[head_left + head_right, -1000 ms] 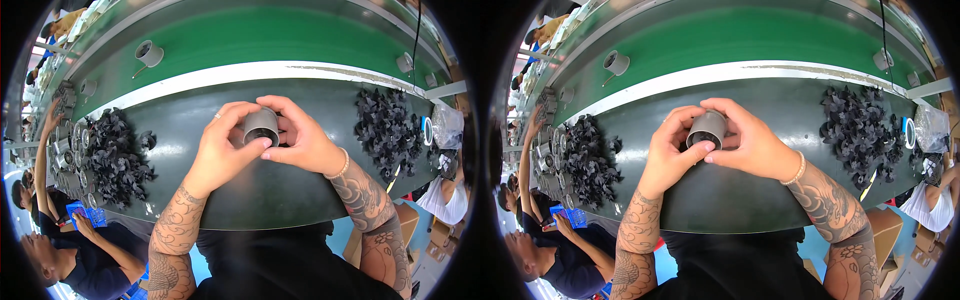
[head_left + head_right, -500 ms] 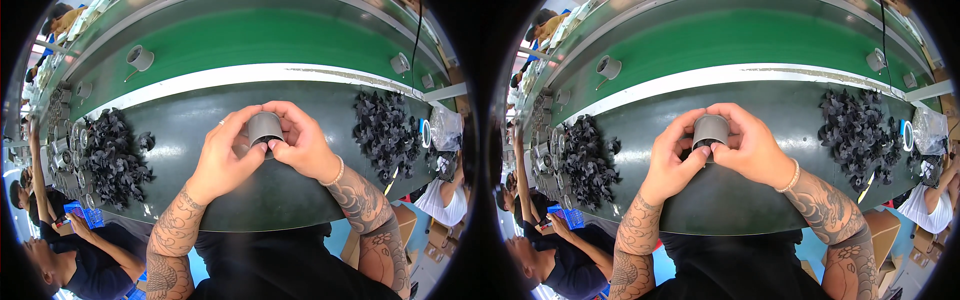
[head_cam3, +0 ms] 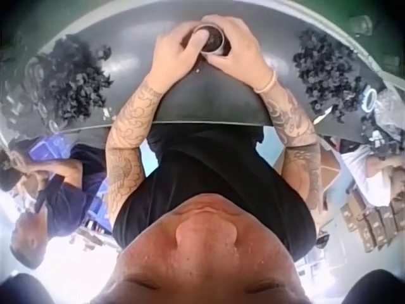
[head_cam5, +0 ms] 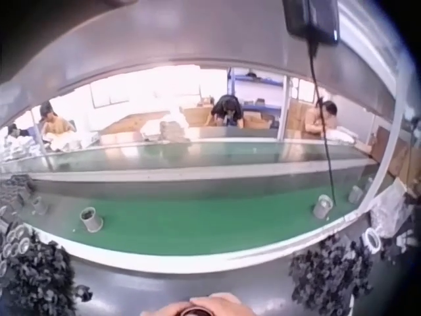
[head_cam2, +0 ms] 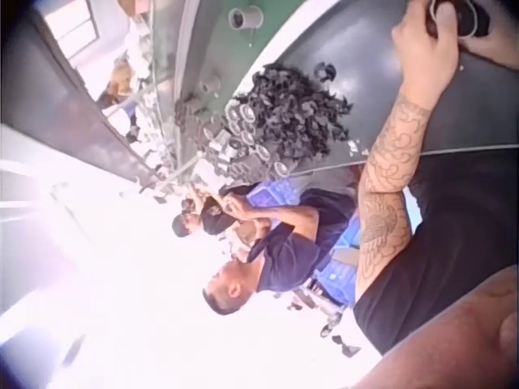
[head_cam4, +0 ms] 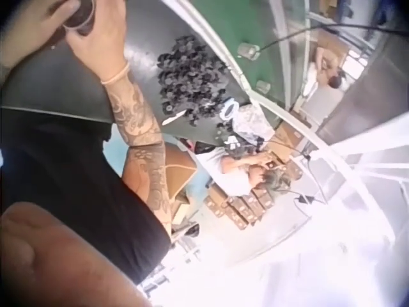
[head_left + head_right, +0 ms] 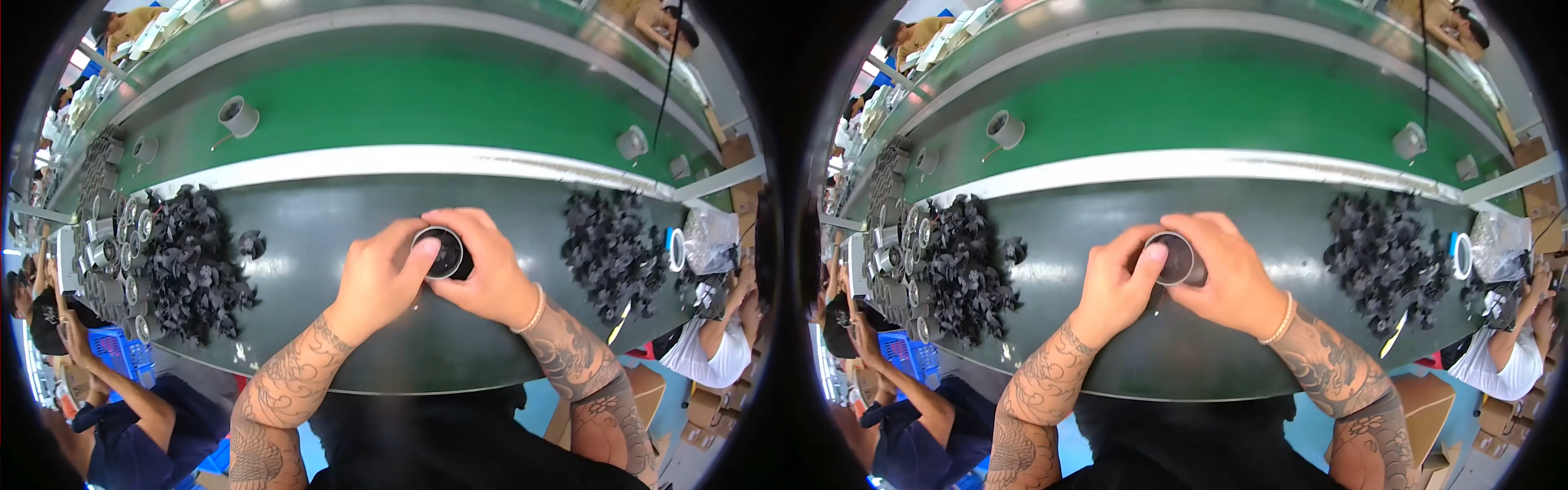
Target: Assembling black plastic fan components into gray cylindrical housings at a manual assembly station.
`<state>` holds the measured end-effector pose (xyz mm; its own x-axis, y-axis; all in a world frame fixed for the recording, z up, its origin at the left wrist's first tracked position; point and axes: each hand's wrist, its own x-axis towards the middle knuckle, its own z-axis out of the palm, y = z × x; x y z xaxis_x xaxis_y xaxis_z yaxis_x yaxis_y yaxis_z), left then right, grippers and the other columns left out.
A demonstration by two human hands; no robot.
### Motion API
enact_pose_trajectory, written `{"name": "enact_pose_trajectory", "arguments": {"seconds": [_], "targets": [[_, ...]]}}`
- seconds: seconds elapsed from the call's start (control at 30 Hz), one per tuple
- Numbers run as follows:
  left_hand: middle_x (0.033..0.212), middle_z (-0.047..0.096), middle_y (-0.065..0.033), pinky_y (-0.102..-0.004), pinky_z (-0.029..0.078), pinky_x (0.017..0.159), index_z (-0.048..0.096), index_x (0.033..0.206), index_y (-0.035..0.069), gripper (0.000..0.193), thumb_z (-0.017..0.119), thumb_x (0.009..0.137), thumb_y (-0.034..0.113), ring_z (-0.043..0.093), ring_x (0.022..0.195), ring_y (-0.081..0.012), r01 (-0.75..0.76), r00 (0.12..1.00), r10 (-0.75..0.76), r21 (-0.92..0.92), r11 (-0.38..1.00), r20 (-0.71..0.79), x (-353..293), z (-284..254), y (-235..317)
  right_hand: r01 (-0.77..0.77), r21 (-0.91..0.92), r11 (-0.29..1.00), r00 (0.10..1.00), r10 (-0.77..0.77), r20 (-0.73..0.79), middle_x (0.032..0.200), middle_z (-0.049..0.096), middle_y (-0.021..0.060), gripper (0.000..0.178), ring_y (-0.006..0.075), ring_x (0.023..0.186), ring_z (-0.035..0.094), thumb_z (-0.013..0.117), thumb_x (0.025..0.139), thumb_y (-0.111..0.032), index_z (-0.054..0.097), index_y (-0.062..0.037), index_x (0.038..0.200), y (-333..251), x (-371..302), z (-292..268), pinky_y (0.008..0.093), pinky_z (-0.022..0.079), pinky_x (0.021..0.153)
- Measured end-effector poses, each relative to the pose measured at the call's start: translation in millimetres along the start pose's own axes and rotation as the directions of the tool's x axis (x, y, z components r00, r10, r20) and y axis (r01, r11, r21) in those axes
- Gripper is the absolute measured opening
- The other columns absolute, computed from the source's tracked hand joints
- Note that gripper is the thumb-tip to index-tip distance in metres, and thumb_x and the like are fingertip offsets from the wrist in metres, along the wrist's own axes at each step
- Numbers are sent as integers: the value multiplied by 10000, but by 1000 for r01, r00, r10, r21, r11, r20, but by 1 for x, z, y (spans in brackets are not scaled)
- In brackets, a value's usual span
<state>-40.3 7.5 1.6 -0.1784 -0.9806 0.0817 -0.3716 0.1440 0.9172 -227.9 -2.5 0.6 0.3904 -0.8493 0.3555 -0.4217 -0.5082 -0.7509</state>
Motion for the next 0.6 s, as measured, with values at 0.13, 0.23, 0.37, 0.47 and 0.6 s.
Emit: {"name": "enact_pose_trajectory", "arguments": {"seconds": [0.13, 0.23, 0.37, 0.47, 0.6], "targets": [[983, 749, -121, -303, 553, 605, 539, 1349, 30, 459, 667, 928, 159, 691, 618, -175, -10, 996, -1, -121, 993, -91, 0, 0, -14, -305, 29, 952, 950, 306, -61, 1129, 674, 121, 565, 267, 1039, 669, 821, 729, -106, 561, -40, 1226, 1, 3, -9, 373, 527, 921], [1041, 731, -122, -278, 567, 652, 474, 1435, 30, 490, 613, 967, 75, 695, 704, -132, 26, 997, -27, -14, 1000, -74, 3, -18, -6, -333, 78, 940, 901, 342, -266, 1097, 678, 116, 568, 216, 1010, 678, 827, 748, -121, 544, -34, 1232, 16, 4, -17, 348, 531, 904], [1024, 732, -116, -281, 559, 643, 472, 1440, 38, 519, 630, 947, 76, 691, 677, -145, -11, 995, 9, -19, 1000, -104, 4, -20, -13, -264, -214, 940, 929, 189, -318, 1085, 692, 176, 564, 282, 1015, 691, 822, 774, -157, 545, -9, 1242, 65, 58, -53, 368, 542, 891], [979, 714, -158, -380, 561, 726, 515, 1397, 45, 538, 676, 890, 120, 694, 768, -280, -122, 979, 159, 261, 958, -129, 3, -30, -9, -370, -357, 858, 911, 259, -322, 1074, 697, 218, 538, 376, 983, 694, 772, 820, -228, 546, -9, 1256, 126, 93, -78, 413, 550, 865], [1207, 632, -184, -475, 445, 980, 589, 1313, 67, 516, 730, 845, 233, 581, 1156, -361, -159, 960, 274, 690, 706, -59, -3, -51, 4, -288, -600, 747, 930, 68, -361, 1372, 569, 225, 628, 372, 1197, 607, 699, 848, -177, 472, 1, 1406, 182, 75, -177, 416, 485, 1008]]}}
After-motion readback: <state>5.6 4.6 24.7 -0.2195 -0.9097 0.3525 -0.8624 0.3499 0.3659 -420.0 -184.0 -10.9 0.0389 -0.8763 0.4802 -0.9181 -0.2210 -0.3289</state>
